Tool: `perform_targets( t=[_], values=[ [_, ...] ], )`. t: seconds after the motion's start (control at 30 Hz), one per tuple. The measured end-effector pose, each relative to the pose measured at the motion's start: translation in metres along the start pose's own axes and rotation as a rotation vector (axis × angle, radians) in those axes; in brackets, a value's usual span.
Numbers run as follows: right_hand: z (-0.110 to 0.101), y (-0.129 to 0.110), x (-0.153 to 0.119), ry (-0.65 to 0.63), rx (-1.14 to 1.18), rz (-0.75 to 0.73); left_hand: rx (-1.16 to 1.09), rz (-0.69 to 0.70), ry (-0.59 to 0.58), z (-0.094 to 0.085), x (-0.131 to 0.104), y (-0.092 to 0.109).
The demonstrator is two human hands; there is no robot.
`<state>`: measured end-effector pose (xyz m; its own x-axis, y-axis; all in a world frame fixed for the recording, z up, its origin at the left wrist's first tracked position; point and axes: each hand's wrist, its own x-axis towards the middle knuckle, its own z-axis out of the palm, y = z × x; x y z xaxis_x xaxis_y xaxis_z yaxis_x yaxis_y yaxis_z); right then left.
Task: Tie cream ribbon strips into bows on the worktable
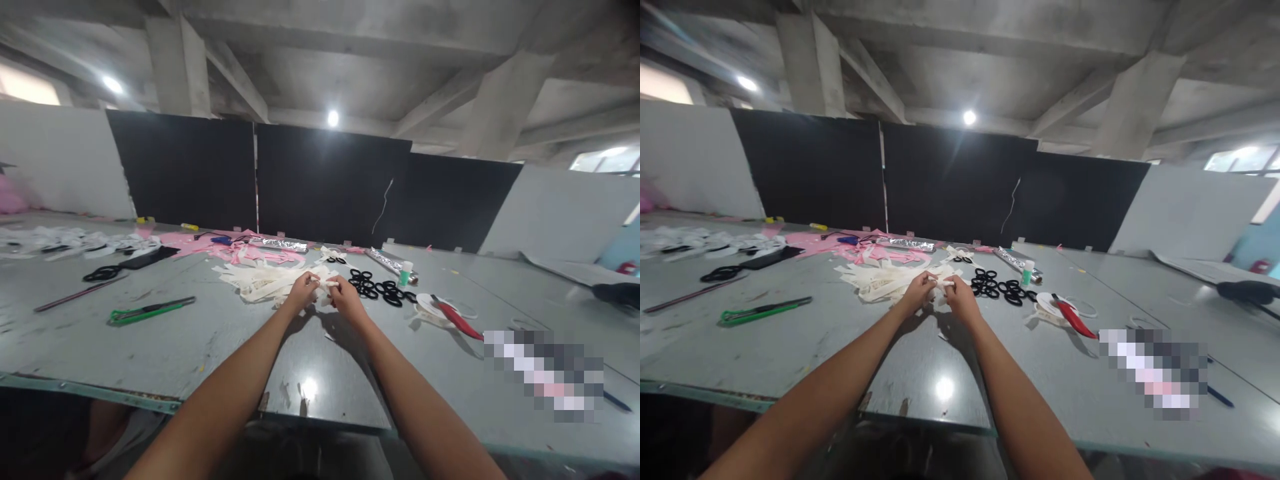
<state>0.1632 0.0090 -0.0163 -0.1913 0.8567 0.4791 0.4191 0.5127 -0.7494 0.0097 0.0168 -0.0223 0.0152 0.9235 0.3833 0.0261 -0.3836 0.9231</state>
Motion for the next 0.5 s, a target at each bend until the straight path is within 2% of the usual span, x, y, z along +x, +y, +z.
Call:
perform_targets(
  t=[0.17, 0.33, 0.43, 0.5],
  values=[
    [0.004, -0.004, -0.003, 0.074, 0.036, 0.048, 0.121, 0.065, -0.100, 0.001, -0.001, -0.007],
    [0.005, -0.007, -0.003, 0.140, 0.071, 0.040, 0.161, 0.089, -0.177, -0.001, -0.006, -0.002],
    [0.005, -0.005, -0.002, 0.086, 0.172, 0.055, 0.185, 0.120, -0.168, -0.001, -0.007, 0.003],
    [0.005, -0.003, -0.001, 0.034, 0.251, 0.079, 0.187, 0.141, -0.121, -0.001, -0.006, 0.005]
  ],
)
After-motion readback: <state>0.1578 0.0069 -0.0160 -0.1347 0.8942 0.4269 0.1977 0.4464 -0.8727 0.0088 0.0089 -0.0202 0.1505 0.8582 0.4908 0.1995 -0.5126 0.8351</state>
